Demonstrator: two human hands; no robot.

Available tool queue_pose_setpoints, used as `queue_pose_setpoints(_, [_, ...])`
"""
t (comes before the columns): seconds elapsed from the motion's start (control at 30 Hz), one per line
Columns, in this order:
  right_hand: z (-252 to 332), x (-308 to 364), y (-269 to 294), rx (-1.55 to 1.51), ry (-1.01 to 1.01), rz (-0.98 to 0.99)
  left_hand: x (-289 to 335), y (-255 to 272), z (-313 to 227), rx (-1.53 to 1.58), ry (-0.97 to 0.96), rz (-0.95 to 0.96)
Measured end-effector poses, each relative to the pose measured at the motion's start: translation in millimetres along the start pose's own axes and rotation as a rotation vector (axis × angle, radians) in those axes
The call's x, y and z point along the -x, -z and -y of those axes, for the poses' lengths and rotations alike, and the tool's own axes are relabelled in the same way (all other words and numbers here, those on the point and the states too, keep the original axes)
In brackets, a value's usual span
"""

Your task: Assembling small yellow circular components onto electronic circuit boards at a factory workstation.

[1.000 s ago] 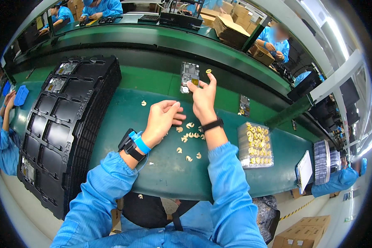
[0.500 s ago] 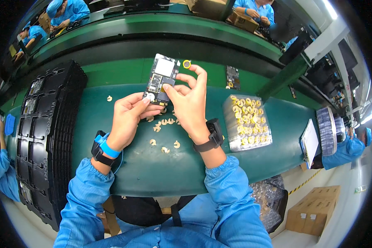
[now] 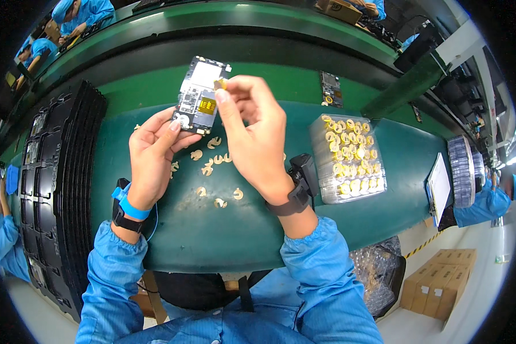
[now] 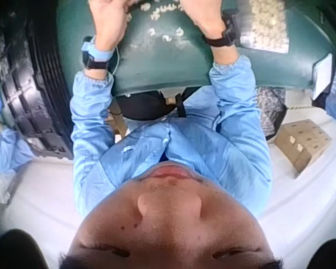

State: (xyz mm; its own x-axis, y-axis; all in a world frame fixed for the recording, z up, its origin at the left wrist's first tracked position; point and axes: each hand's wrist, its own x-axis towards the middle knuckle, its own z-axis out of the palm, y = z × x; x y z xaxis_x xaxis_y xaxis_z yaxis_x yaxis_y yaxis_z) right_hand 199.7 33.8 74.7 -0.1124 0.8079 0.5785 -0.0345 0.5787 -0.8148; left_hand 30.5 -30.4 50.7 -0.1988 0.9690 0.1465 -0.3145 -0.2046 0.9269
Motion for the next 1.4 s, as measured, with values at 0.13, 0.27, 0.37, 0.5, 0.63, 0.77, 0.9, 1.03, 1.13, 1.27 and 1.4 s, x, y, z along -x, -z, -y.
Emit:
queue_pose_setpoints(0.13, [11,9,-3,-0.294,-0.273,0.226,1,0,6,-0.001,0.015,0.026])
queue_pose_setpoints(0.27, [7,9,0,-0.115,-0.283,0.301,3,3,6,0.030,0.040,0.055])
queue_pose_setpoints(0.37, [6,14,-5,-0.067,-0.279,0.332,4,2,7,0.043,0.066,0.040])
queue_pose_setpoints(0.5, [-5,15,-9,0.015,-0.184,0.303,3,1,6,0.077,0.045,0.088])
queue_pose_setpoints(0.63, [-4,15,-9,0.028,-0.153,0.273,2,2,6,0.064,0.041,0.115])
queue_pose_setpoints(0.77, [-1,15,-6,0.116,-0.182,0.355,3,2,8,0.069,0.024,0.121])
queue_pose_setpoints(0.9, [-2,16,-7,0.162,-0.130,0.351,4,1,10,0.083,0.004,0.112])
queue_pose_setpoints(1.03, [-2,15,-5,0.216,-0.076,0.362,4,-1,11,0.104,-0.020,0.119])
queue_pose_setpoints(1.13, [-10,17,-11,0.112,0.005,0.269,4,-2,13,0.146,-0.023,0.112])
queue_pose_setpoints(1.27, [-5,16,-12,0.130,-0.003,0.272,6,-1,9,0.134,-0.021,0.114])
queue_pose_setpoints(1.4, [-4,17,-12,0.166,0.009,0.268,8,-5,8,0.115,-0.046,0.096])
